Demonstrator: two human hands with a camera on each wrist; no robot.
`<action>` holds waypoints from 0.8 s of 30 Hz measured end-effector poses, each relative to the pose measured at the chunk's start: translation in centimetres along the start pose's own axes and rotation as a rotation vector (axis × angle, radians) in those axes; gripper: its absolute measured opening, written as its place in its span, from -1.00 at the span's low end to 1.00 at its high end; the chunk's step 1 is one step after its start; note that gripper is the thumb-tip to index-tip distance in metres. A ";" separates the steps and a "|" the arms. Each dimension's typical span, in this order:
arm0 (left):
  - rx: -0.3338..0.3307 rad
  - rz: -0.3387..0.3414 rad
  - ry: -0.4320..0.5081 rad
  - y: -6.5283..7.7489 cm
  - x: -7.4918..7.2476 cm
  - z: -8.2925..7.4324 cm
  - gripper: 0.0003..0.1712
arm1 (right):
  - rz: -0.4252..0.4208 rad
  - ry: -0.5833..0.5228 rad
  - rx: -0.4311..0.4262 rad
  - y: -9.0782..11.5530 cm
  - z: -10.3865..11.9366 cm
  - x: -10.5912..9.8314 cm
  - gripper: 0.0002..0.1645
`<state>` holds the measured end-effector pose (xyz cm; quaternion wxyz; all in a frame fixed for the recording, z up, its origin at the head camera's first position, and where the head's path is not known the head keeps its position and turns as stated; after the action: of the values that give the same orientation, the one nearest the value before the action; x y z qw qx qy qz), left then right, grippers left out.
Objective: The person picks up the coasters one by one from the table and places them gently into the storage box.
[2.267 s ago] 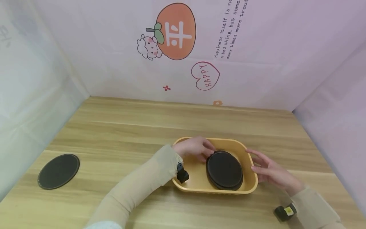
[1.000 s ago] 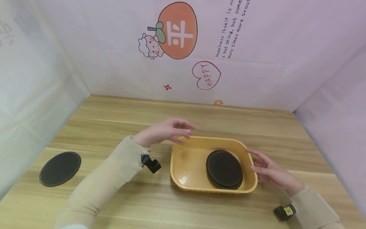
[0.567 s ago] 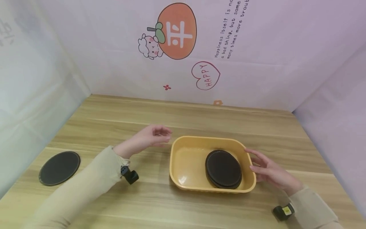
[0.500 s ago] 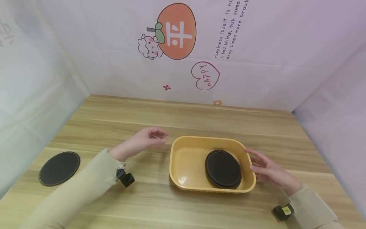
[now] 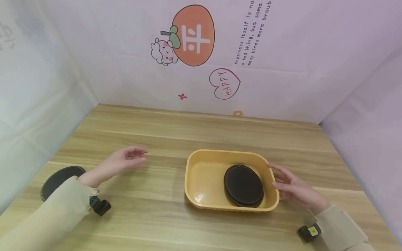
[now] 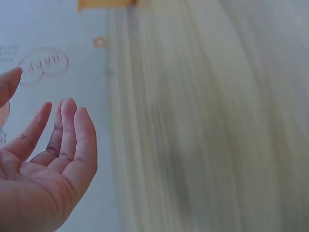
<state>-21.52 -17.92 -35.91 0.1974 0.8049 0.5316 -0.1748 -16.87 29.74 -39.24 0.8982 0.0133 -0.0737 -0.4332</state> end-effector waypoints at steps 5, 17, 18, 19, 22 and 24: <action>-0.050 -0.085 -0.114 2.6 -3.4 2.4 -0.39 | -0.009 0.008 0.015 0.0 0.0 -0.1 -0.29; 0.004 -0.218 -0.475 8.2 -9.2 8.0 -0.35 | -0.009 0.024 0.018 -0.3 0.2 0.3 -0.30; 0.014 -0.218 -0.504 8.6 -9.4 8.5 -0.33 | -0.006 0.021 0.015 -0.3 0.2 0.3 -0.30; 0.022 -0.217 -0.526 9.0 -9.6 9.1 -0.31 | -0.002 0.020 0.011 -0.4 0.2 0.4 -0.30; 0.027 -0.195 -0.576 9.8 -10.1 10.7 -0.22 | 0.003 0.016 0.003 -0.3 0.2 0.4 -0.29; -0.010 -0.167 -0.561 10.0 -10.3 11.7 -0.16 | 0.004 0.017 -0.007 -0.1 0.1 0.4 -0.28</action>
<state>-16.94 -35.47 -39.60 0.3256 0.6777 0.5216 -0.4033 -16.73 29.43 -39.08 0.8996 0.0138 -0.0648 -0.4316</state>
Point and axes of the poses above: each hand's wrist, its own y-axis away from the middle knuckle, its own x-axis out of the palm, z = x × y, the point moved 7 cm from there along -y, towards the middle knuckle, and after that the axes turned 2 degrees about -z, right-handed, at the moved point
